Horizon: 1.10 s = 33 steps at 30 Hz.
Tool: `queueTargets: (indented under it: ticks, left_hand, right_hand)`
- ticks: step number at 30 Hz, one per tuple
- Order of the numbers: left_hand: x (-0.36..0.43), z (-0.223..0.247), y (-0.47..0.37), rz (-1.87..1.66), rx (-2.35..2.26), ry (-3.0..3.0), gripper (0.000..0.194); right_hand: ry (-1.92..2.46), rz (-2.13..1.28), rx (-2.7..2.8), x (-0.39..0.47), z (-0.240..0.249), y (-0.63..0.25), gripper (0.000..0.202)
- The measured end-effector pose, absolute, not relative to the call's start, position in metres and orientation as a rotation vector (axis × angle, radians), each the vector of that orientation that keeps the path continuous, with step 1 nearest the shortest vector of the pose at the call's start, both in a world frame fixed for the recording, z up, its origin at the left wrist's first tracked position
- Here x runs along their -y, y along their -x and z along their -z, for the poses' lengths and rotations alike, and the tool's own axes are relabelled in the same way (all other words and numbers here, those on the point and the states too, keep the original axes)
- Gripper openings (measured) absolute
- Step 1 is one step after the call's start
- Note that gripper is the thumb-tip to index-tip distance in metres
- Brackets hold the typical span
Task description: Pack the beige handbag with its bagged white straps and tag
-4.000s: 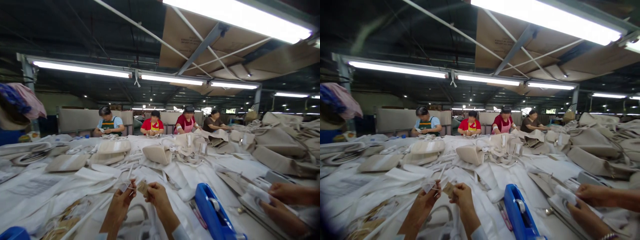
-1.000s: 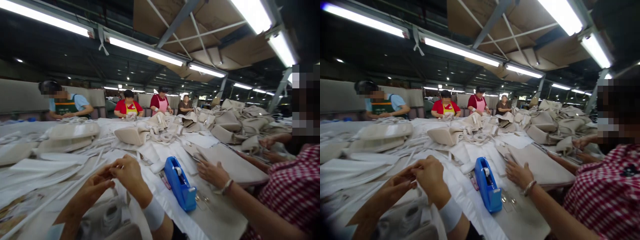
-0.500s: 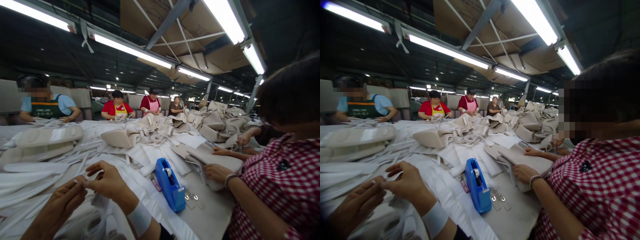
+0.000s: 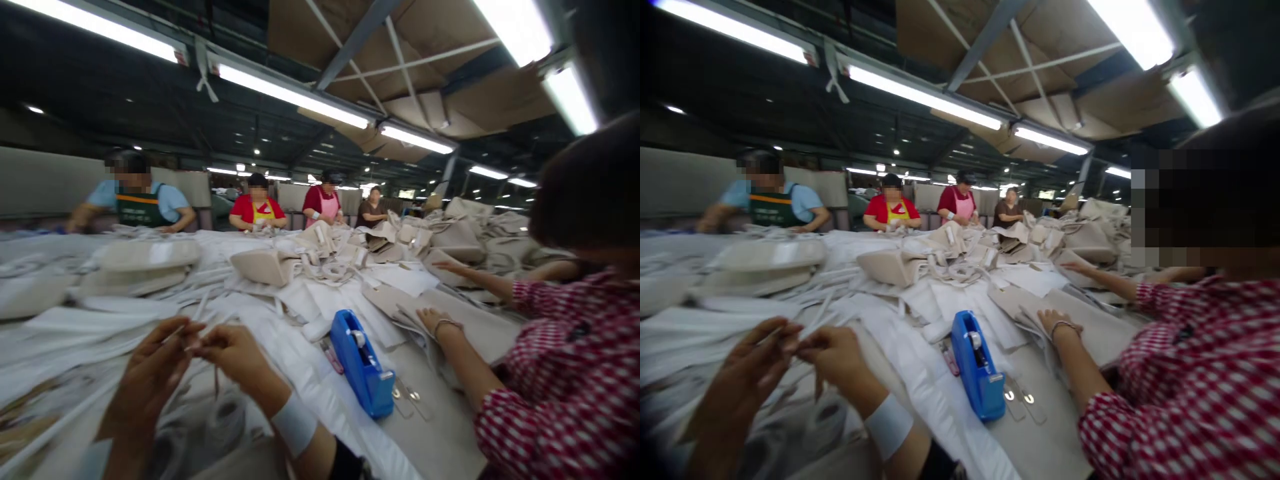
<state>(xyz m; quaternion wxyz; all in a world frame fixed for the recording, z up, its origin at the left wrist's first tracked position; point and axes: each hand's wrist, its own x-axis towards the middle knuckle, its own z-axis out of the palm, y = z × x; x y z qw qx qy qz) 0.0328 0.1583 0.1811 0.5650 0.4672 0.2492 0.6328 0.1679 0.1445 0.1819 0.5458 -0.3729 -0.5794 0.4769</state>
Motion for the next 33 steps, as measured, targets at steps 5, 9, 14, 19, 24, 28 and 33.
queueTargets:
  ticks: [5,9,14,19,24,28,33]
  left_hand:
    - [-0.149,-0.19,-0.036,-1.448,-0.28,-1.039,0.038]
    - [-0.152,-0.186,-0.034,-1.452,-0.164,-0.993,0.033]
    - [-0.154,-0.182,-0.035,-1.467,-0.202,-0.951,0.032]
    - [-0.161,-0.177,-0.036,-1.496,-0.459,-0.996,0.029]
    - [-0.164,-0.171,-0.039,-1.589,-0.668,-1.036,0.024]
    - [-0.163,-0.171,-0.04,-1.696,-0.799,-1.079,0.026]
    - [-0.164,-0.171,-0.039,-1.738,-0.954,-1.22,0.031]
  right_hand:
    - [0.648,-1.457,1.255,-0.127,-0.197,-0.186,0.032]
    - [0.607,-1.622,1.192,-0.125,-0.195,-0.194,0.034]
    - [0.673,-1.702,1.042,-0.131,-0.185,-0.194,0.045]
    - [0.725,-1.683,0.951,-0.142,-0.178,-0.199,0.046]
    - [0.836,-1.656,1.037,-0.147,-0.17,-0.206,0.042]
    - [0.949,-1.595,1.161,-0.147,-0.165,-0.203,0.041]
    - [0.973,-1.507,1.258,-0.144,-0.168,-0.195,0.044]
